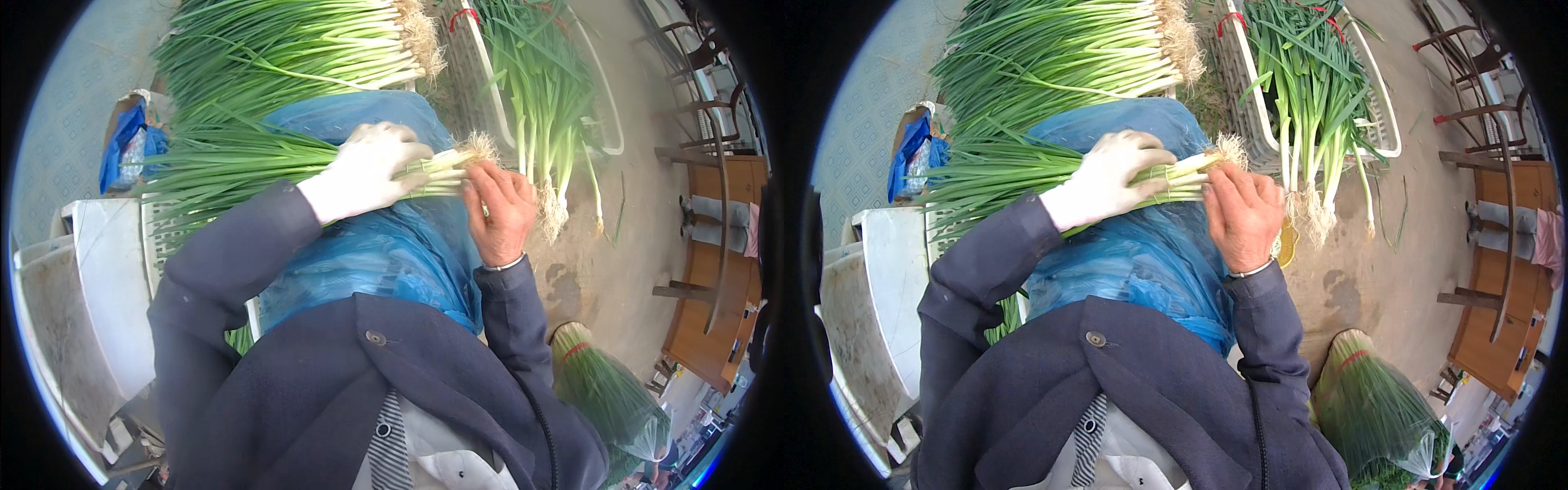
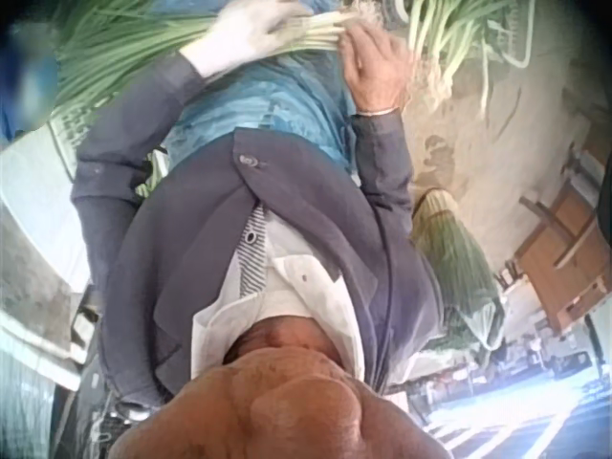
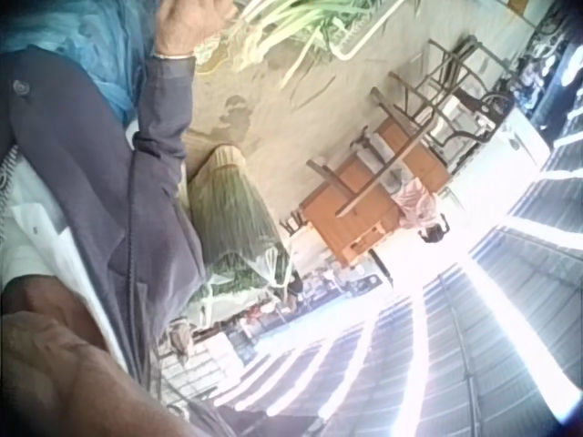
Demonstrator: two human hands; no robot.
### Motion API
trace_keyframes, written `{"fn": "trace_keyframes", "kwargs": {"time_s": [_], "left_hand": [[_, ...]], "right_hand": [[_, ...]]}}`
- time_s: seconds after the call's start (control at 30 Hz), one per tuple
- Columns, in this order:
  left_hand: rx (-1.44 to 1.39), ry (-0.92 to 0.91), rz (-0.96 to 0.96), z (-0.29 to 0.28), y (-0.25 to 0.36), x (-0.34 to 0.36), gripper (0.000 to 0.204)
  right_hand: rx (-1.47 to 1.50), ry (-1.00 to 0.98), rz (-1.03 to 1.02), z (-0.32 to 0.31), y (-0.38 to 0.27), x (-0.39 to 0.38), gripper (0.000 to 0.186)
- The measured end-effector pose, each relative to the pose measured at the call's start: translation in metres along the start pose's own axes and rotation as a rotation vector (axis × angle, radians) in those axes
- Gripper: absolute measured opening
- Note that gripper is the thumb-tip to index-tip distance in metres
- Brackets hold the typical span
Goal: The person gathers green onions from a large pile, aligns them into bundles, and ties them with rubber bands. The person places the finished bundles into a white basket.
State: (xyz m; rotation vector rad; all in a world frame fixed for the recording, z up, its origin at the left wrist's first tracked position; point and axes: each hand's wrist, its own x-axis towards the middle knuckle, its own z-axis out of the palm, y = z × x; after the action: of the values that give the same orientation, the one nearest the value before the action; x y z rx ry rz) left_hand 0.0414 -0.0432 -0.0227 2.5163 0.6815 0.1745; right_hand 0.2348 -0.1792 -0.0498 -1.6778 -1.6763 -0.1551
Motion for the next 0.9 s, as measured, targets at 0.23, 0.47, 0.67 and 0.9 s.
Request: {"fn": "trace_keyframes", "kwargs": {"time_s": [0.23, 0.47, 0.67, 0.9], "left_hand": [[-0.091, 0.005, -0.050, 0.013, 0.011, 0.030, 0.022], [0.239, 0.054, 0.033, 0.030, 0.014, 0.031, 0.015], [0.040, 0.251, 0.175, 0.032, 0.001, 0.024, 0.012], [-0.044, 0.271, 0.212, 0.033, -0.004, 0.020, 0.015]], "right_hand": [[-0.058, -0.057, 0.036, 0.002, -0.002, 0.000, 0.016], [0.278, -0.352, 0.448, -0.004, 0.007, 0.008, 0.025], [0.099, -0.426, 0.218, -0.014, 0.013, 0.033, 0.024], [-0.003, -0.391, 0.006, -0.004, 0.017, 0.039, 0.007]]}}
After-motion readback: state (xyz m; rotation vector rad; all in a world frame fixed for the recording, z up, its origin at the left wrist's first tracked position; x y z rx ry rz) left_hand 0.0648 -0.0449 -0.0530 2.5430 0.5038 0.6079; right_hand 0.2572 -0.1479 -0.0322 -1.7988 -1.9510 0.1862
